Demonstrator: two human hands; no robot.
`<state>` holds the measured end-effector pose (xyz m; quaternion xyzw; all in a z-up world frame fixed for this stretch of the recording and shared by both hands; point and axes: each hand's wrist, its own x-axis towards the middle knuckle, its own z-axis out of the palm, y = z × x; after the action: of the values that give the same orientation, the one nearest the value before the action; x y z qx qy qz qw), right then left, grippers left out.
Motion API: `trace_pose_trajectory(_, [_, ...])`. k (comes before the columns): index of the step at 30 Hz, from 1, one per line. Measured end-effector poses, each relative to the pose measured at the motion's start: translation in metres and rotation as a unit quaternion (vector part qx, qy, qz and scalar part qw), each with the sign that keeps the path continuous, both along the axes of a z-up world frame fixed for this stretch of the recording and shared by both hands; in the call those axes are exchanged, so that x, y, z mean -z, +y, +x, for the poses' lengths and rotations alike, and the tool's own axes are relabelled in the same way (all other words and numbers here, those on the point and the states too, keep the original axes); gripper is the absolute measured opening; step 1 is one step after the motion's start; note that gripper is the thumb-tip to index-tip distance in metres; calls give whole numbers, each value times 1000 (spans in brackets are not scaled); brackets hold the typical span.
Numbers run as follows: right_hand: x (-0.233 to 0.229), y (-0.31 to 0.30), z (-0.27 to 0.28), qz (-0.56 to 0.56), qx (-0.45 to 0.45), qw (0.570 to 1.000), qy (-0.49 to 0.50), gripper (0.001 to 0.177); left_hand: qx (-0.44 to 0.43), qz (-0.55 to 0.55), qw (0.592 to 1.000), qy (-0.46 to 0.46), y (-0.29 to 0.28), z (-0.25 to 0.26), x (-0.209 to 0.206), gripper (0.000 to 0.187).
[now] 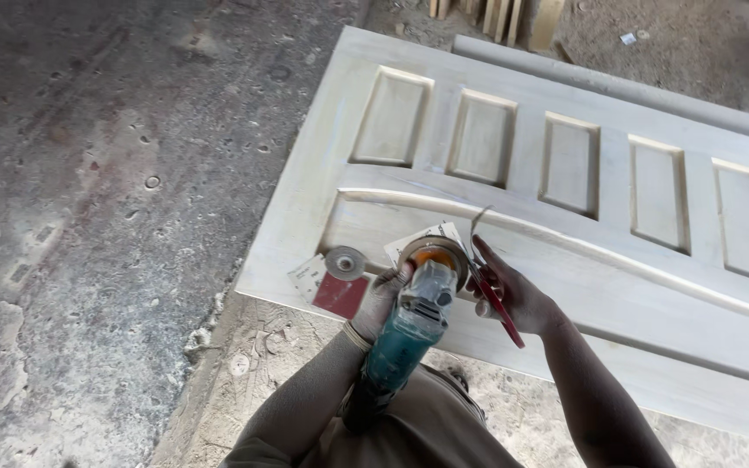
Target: The person sands a large wooden door using an electric sander, moving across the panels and edges. They then switch to a sanding block to manually sand the curved lower section of the door.
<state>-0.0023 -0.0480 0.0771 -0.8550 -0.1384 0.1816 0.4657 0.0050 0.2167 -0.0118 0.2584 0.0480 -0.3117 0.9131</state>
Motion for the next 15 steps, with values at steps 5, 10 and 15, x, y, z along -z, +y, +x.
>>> trace_pose_trajectory(5, [-12,37,5,-49,18,997,50,123,-43,5,998,-34,34,-3,-8,48])
trace_pose_trajectory(10, [-25,69,14,-59,-16,997,47,118,-45,-23,998,-33,65,-10,-28,50])
trace_pose_trajectory(15, [-35,92,16,-98,-6,992,75,122,-60,21,994,-87,92,-18,-49,58])
